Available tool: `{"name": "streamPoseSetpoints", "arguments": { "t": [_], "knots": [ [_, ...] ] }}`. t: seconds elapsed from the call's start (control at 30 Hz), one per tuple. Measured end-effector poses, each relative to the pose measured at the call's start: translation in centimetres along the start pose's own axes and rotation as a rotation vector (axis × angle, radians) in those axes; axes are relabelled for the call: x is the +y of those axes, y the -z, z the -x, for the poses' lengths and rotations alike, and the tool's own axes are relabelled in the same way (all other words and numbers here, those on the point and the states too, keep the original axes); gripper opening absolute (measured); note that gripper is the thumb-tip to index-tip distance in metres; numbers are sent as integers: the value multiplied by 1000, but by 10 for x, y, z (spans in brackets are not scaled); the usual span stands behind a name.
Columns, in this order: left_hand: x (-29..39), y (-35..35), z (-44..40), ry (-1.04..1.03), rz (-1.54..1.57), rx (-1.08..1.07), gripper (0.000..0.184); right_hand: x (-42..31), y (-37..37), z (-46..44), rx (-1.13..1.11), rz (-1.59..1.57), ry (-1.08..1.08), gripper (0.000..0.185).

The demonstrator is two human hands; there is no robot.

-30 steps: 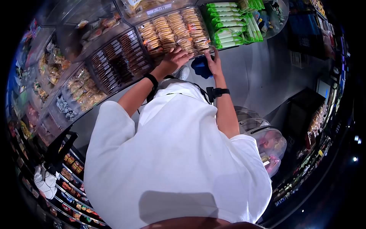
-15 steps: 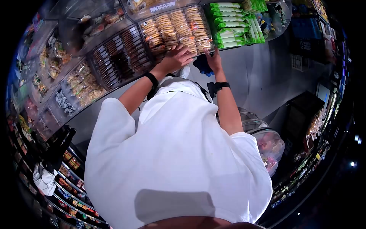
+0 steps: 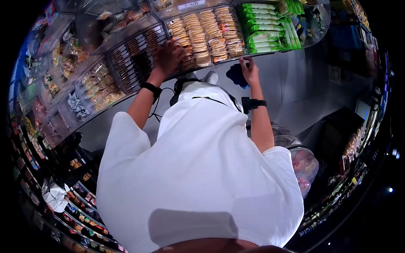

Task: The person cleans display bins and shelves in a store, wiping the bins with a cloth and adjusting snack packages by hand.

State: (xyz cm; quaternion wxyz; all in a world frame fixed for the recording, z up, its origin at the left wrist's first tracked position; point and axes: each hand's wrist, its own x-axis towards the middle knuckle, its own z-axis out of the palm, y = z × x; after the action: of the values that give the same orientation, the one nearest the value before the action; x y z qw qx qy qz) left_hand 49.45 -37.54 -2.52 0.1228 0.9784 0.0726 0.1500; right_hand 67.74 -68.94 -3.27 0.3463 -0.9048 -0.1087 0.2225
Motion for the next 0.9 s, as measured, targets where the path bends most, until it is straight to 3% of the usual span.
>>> {"name": "streamPoseSetpoints", "arguments": {
  "t": [0.1, 0.2, 0.3, 0.33, 0.5, 0.7, 0.77, 0.8, 0.9],
  "knots": [
    [8, 3, 4, 52, -87, -83, 22, -8, -11, 11, -57, 74, 195, 38],
    [5, -8, 11, -146, -132, -40, 22, -42, -17, 30, -322, 223, 278, 41],
    [6, -17, 13, -8, 7, -98, 24, -60, -35, 37, -554, 197, 377, 41],
    [6, -20, 13, -11, 58, 1, 21, -69, -35, 40, -587, 196, 371, 41],
    [4, -18, 8, -3, 37, 9, 19, -65, -49, 33, -445, 315, 444, 45],
    [18, 1, 15, 117, 172, 71, 26, -70, -47, 38, -496, 499, 379, 54],
    [20, -6, 26, 86, 450, 199, 39, -72, -50, 40, -459, 482, 399, 57],
    [31, 15, 23, 15, 457, 164, 43, -69, -51, 38, -467, 485, 403, 58],
    [47, 24, 22, -116, 447, 35, 36, -67, -52, 35, -449, 497, 418, 59]
  ]
}}
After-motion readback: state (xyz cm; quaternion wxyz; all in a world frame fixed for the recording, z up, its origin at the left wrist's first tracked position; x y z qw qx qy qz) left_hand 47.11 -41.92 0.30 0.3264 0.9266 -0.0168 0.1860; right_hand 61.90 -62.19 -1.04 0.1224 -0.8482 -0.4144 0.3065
